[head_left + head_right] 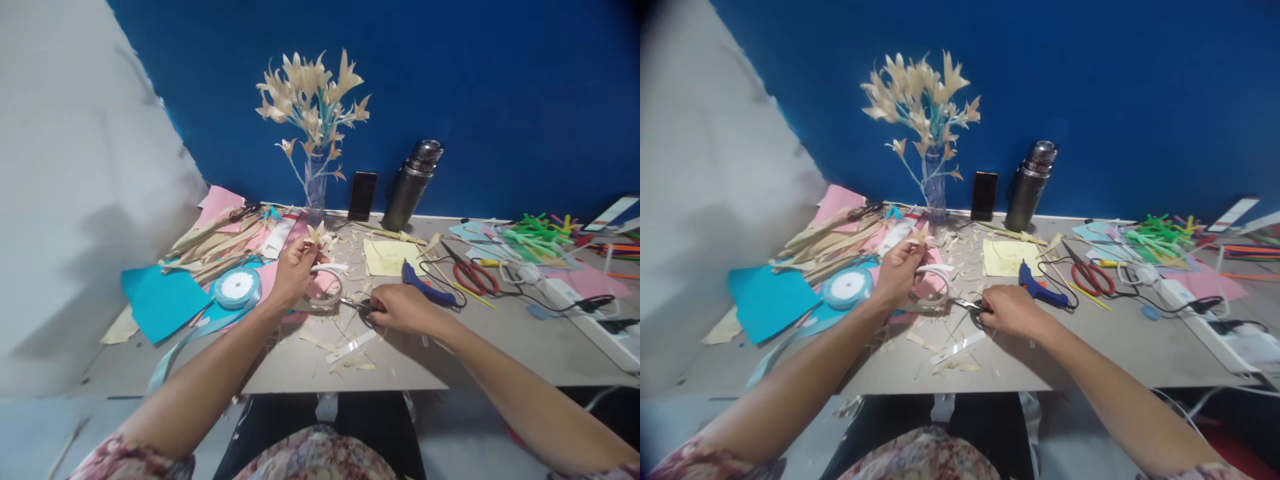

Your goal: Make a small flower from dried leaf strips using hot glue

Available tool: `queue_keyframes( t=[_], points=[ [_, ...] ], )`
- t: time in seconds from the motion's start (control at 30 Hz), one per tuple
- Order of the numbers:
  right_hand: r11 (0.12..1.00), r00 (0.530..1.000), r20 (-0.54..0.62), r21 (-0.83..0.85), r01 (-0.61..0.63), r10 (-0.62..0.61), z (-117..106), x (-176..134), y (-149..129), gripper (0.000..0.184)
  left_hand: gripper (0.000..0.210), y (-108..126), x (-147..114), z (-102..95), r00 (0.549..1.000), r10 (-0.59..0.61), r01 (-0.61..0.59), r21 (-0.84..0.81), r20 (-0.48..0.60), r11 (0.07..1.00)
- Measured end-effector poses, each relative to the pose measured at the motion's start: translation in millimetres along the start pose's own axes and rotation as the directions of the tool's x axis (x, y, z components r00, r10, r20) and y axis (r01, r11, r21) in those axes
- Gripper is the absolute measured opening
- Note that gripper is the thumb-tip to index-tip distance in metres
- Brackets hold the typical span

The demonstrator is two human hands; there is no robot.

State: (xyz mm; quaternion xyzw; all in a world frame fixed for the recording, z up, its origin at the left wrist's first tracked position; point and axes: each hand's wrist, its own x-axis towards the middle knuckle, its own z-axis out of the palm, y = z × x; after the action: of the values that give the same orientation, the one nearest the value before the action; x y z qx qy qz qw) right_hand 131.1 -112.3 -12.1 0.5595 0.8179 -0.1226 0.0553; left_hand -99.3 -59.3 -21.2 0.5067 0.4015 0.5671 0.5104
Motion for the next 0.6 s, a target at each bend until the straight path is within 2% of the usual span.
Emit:
queue_keyframes(
  t=[0.07,0.2,0.27,0.4,0.6],
  points=[
    [0.999,0.999,-0.038,0.037,-0.028,0.03,-4.3,-4.8,8.6,0.008,0.025,0.8,1.5,-2.2,0.999,0.006,-0.007,-0.012,-0.036,1.0],
    [0.935,0.993,-0.057,0.347,-0.075,0.1,-11.8,-18.6,27.4,0.017,0.025,-1.1,4.3,-6.9,0.99,0.061,-0.061,0.006,-0.125,0.998],
    [0.893,0.993,-0.046,0.443,-0.079,0.111,-13.1,-22.9,28.8,0.021,0.026,-3.5,4.4,-8.2,0.985,0.088,-0.084,0.029,-0.151,0.996],
    [0.881,0.99,-0.082,0.468,-0.062,0.114,-11.7,-20.7,13.2,0.023,0.025,-5.8,0.6,-8.2,0.975,0.156,-0.14,0.108,-0.156,0.984],
    [0.909,0.983,-0.153,0.415,-0.031,0.103,-10.4,-6.7,-9.9,0.025,0.02,0.3,-6.3,-6.9,0.954,0.266,-0.218,0.288,-0.139,0.932]
  ],
)
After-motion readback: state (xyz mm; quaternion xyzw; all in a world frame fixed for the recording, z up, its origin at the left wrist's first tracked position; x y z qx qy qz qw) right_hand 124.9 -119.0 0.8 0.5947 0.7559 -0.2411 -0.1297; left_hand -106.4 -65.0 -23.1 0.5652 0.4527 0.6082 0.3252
